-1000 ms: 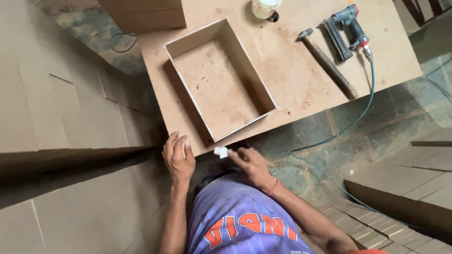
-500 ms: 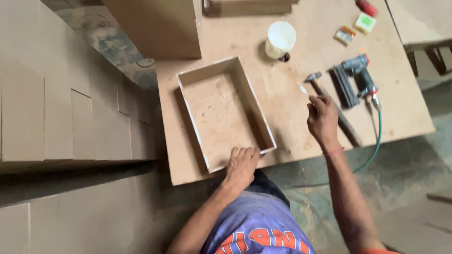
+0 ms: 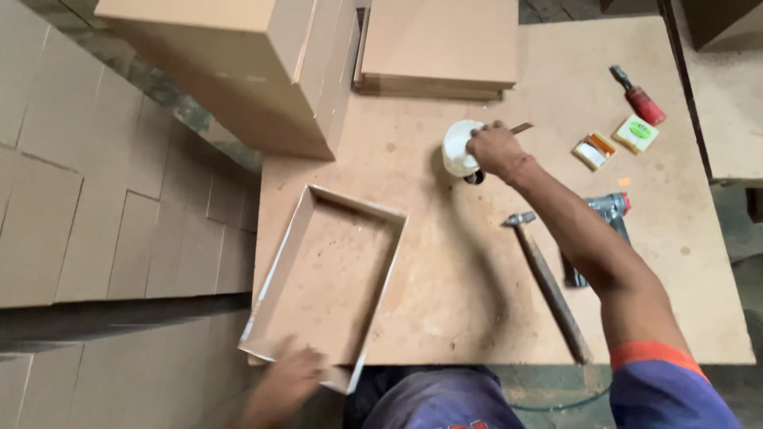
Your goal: The person assembles a wooden box by applying glue to the edges of a frame and attaching a flat panel using a pneumatic nail gun. The person repeats this process for multiple boxes, gluing edges and nailing panels to form the structure.
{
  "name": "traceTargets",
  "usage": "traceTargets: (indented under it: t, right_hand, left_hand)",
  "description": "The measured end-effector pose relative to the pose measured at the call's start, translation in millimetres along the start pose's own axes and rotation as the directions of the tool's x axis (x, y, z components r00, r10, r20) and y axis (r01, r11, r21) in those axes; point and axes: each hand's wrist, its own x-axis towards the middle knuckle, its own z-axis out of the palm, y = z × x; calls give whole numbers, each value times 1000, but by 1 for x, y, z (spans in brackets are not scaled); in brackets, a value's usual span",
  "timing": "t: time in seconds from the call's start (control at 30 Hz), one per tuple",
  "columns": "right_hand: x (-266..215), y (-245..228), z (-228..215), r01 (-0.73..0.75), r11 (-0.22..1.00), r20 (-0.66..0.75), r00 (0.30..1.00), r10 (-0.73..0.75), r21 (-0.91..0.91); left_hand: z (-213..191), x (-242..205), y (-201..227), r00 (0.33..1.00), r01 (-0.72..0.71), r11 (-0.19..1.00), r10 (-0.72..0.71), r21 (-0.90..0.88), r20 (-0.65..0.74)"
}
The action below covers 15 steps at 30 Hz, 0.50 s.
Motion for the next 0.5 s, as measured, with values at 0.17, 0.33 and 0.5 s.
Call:
traceTargets:
  t: [0.17,0.33,0.5]
  right_hand:
    - [52,28,-13,96,967,-231,972,-41,234]
    - [111,73,-20,-28,968,-226,970,86,248]
    - [147,86,18,-68,993,-156,984,83,94]
  left_hand:
    - [-13,-78,-34,293,886,415,-846,-205,-446]
    - [26,-31,-26,-305,500,-377,-919,-780,250]
    - [33,12,-13,-71,556,-219,-974,-802,216]
